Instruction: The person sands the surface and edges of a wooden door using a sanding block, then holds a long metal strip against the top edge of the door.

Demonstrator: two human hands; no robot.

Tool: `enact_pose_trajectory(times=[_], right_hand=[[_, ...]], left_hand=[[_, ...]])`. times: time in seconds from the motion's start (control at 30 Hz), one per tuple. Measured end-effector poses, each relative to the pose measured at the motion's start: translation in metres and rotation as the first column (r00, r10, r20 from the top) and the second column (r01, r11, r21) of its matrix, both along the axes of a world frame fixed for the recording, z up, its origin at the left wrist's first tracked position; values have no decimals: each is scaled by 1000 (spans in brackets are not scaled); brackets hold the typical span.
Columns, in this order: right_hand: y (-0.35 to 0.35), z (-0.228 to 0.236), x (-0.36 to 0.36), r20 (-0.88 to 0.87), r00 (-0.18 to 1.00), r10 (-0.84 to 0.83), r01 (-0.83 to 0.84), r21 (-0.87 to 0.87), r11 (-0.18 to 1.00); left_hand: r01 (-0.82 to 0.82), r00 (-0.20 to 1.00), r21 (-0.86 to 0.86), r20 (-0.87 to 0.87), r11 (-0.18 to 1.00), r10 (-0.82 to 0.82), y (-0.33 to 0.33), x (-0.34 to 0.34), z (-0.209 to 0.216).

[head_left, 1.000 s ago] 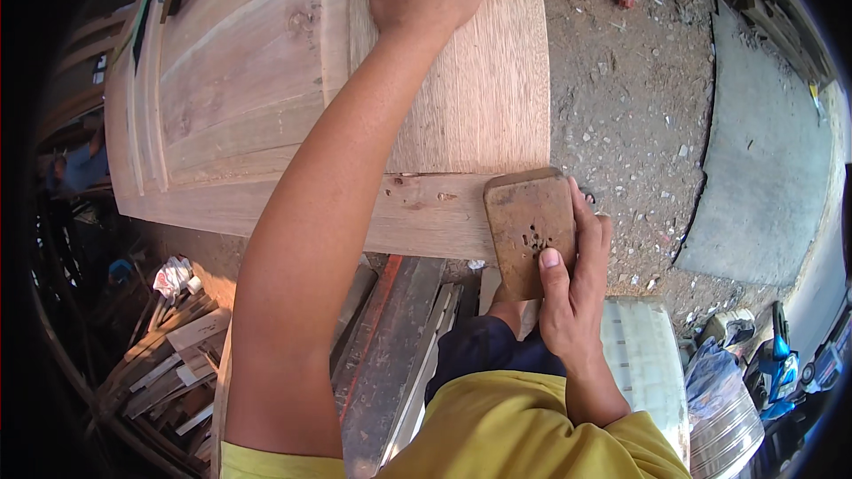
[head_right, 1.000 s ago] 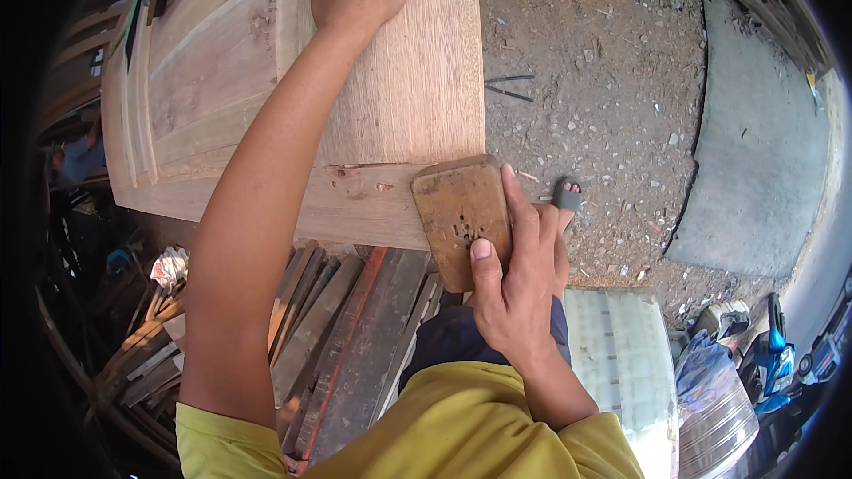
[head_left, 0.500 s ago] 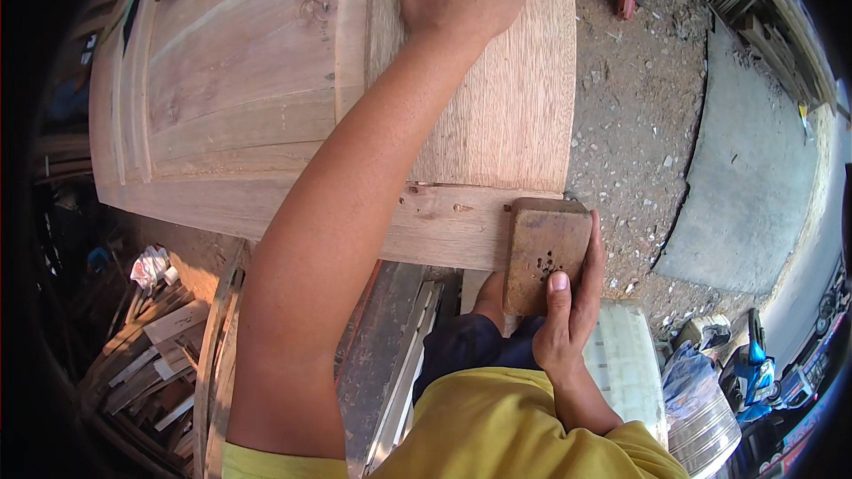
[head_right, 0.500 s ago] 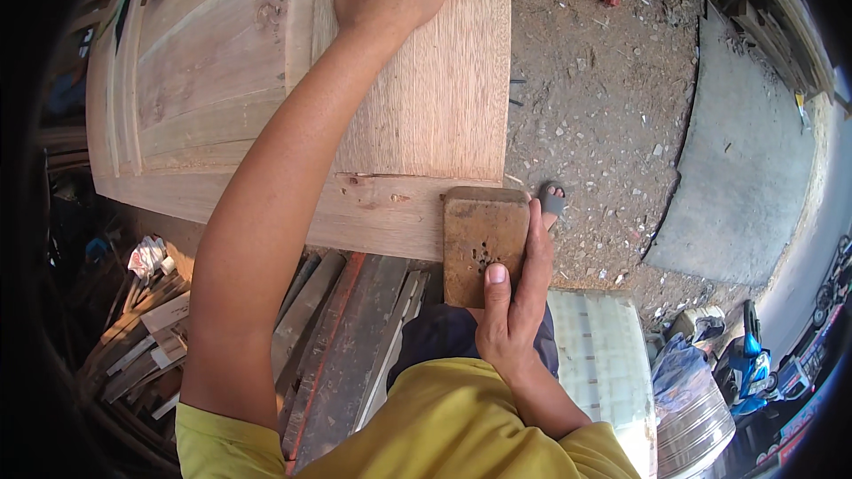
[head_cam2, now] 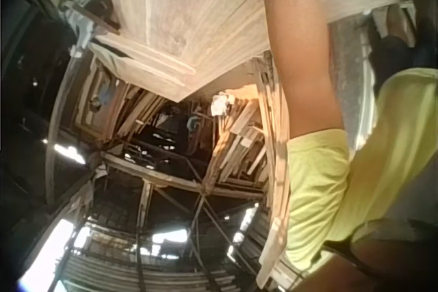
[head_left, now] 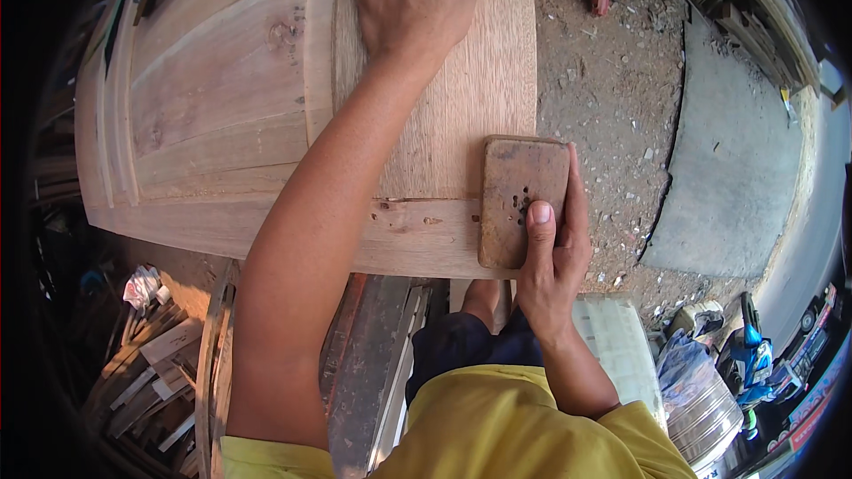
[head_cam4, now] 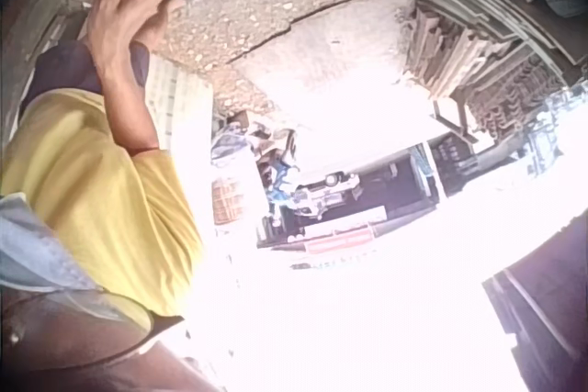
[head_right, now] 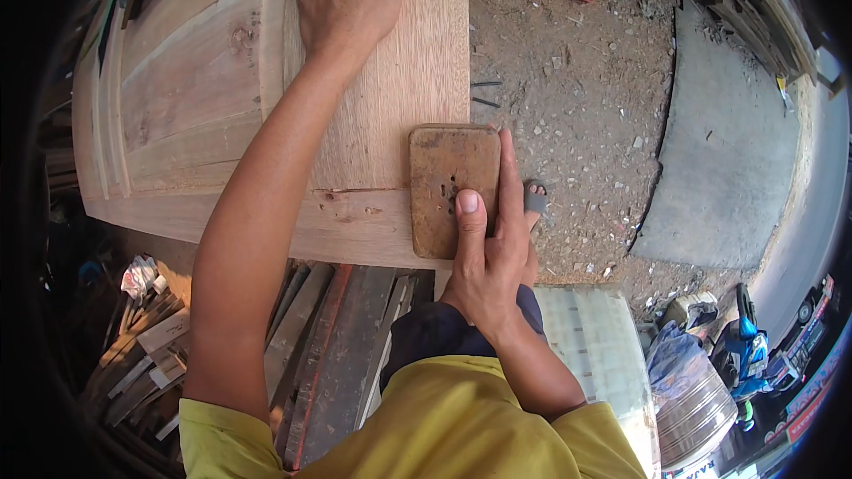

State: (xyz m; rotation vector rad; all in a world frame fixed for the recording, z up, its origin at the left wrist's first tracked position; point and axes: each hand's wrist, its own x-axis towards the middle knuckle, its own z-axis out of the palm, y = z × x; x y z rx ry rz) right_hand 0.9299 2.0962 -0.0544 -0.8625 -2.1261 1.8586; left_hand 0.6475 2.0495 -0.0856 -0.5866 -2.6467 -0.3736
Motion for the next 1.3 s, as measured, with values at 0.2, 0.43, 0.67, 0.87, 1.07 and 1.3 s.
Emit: enact_pose_trajectory(times=[0.2,0.43,0.67,0.87,1.07,1.3], right_hand=[[9,-7,-9,-80,996,-29,28,-11,1000],[20,-11,-25,-64,997,33,-30,41,999],[46,-9,-115,-156,987,-28,21,-45,999],[33,-1,-76,-46,998,33,-36,-56,998],[44,-11,-135,-145,988,-44,49,35,998],[118,-17,-277,-268,954,134,-83,193,978]], left_hand=[[6,999,4,38,1000,-6,4,2,7],[-10,1000,21,29,1000,9,3,0,-2],[-36,986,204,165,978,2,2,3,8],[-18,999,156,29,988,14,-8,-1,-9],[-17,995,140,97,990,3,-8,-4,-7],[-19,989,159,149,987,-5,-2,-5,7]])
